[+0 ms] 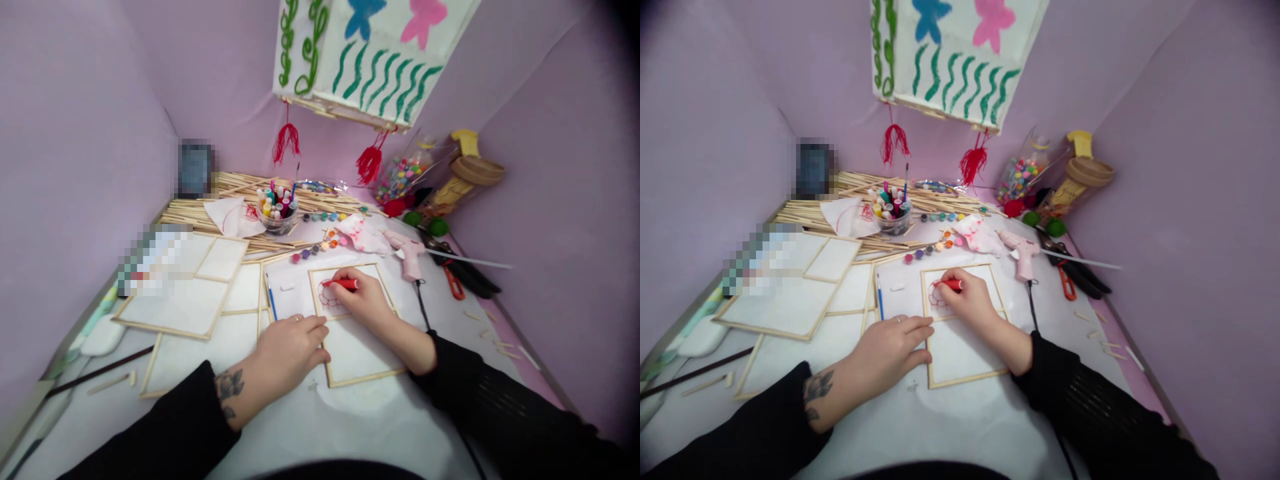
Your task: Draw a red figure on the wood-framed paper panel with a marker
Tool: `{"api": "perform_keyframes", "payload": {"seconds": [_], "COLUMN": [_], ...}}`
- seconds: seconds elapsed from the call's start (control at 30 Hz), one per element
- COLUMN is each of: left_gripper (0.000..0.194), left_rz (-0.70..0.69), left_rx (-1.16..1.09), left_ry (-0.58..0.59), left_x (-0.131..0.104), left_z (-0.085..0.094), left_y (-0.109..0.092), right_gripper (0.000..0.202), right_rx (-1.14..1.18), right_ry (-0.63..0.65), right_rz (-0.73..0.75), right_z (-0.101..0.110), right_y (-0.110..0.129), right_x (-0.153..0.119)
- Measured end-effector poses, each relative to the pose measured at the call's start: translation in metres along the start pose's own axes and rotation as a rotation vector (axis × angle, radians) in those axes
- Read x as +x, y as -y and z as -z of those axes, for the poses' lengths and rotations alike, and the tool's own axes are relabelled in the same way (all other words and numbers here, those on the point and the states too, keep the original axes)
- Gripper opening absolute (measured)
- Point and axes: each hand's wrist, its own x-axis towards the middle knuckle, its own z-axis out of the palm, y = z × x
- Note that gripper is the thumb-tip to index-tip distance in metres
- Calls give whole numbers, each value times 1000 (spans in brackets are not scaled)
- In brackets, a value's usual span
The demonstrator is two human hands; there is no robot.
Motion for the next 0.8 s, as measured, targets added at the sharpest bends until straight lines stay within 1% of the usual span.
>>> {"api": "perform_keyframes", "payload": {"seconds": [0.1,0.17,0.27,0.4,0.47,0.57,0.63,0.7,0.8], "left_gripper": [29,29,29,30,29,30,30,31,31], "left_rz": [5,6,4,4,4,5,14,19,12], "left_rx": [2,0,-12,-26,-27,-29,-32,-34,-38], "left_ry": [0,1,3,-11,-17,-22,-23,-21,-19], "left_x": [0,0,0,-2,-3,-4,-3,-3,-2], "left_z": [1,1,1,-2,-3,-3,-3,-2,-1], "left_y": [0,0,0,1,1,1,2,2,1], "right_gripper": [7,7,7,14,18,20,20,18,15], "right_rx": [1,20,126,286,312,289,245,194,133], "right_ry": [10,-11,-106,-253,-279,-302,-314,-294,-167], "right_rz": [-7,-23,-42,-39,-32,-18,-14,-16,22], "right_z": [1,3,8,20,28,41,49,55,55], "right_y": [2,2,-1,-5,-3,8,14,16,9], "right_x": [0,0,1,4,5,5,4,2,-5]}}
